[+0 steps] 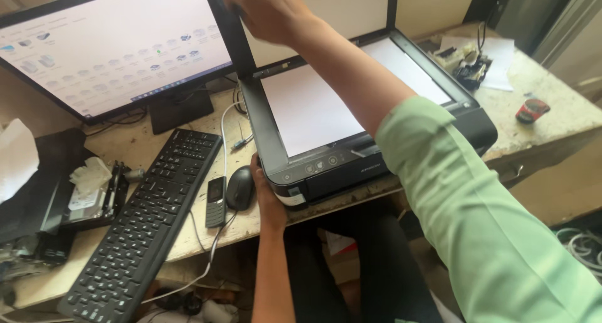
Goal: The person wipes the exterior and interior surfaces of an Epson printer with a blue cloth. They open the scanner lid, remove a sheet of paper, and wipe the glass and internal components before closing the lid and wiping the top and sides.
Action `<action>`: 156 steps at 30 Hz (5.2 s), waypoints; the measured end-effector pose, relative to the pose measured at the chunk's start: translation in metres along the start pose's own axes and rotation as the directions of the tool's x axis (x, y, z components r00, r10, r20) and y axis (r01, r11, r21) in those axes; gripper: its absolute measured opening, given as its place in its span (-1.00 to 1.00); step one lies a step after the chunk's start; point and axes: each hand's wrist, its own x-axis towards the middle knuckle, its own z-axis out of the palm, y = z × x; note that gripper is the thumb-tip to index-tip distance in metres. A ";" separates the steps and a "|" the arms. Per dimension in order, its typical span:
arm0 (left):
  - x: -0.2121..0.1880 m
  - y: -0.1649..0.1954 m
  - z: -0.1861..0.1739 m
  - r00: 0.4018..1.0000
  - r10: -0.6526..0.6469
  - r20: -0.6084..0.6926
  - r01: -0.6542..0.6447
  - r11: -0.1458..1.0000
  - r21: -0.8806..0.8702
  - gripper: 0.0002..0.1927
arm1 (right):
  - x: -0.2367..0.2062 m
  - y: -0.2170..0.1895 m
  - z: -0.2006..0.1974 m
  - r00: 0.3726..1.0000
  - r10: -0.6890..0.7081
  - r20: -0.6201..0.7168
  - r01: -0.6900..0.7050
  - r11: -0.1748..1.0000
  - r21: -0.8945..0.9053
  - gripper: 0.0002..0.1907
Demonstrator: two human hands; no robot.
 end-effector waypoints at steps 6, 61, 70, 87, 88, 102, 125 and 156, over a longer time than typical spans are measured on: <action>-0.002 -0.003 -0.004 0.997 0.054 0.050 -0.050 0.996 -0.078 -0.25 | -0.084 0.032 -0.053 0.775 0.070 0.628 0.084 0.974 -0.212 -0.68; -0.055 0.016 -0.006 0.982 0.183 -0.044 -0.179 0.980 0.088 -0.02 | -0.175 -0.110 -0.258 0.643 0.559 0.523 -0.715 0.684 0.148 -0.52; -0.068 0.028 0.005 0.950 0.309 -0.053 -0.303 0.948 0.095 -0.05 | -0.164 -0.117 -0.266 0.706 0.414 0.575 -0.624 0.748 0.226 -0.32; -0.020 0.168 0.059 0.995 -0.055 -0.088 0.103 0.635 0.765 0.06 | -0.177 -0.107 -0.274 0.669 0.449 0.592 -0.711 0.618 0.335 -0.25; -0.017 0.169 0.054 0.995 -0.038 -0.089 0.093 0.624 0.776 0.04 | -0.178 -0.106 -0.274 0.640 0.480 0.600 -0.750 0.562 0.350 -0.25; -0.009 0.143 0.012 0.677 0.471 0.566 -0.622 -0.046 0.782 -0.26 | -0.219 -0.060 -0.259 0.542 0.830 -0.135 -0.759 0.552 0.346 -0.38; 0.005 0.167 -0.046 0.676 0.675 -0.295 -0.134 0.506 0.852 -0.83 | -0.234 -0.040 -0.253 0.470 0.877 -0.098 -0.762 0.460 0.455 -0.06; -0.042 0.006 -0.007 0.853 0.522 -0.007 -0.489 0.804 0.339 -0.16 | -0.182 -0.097 -0.240 0.779 0.388 0.492 -0.438 0.899 -0.013 -0.74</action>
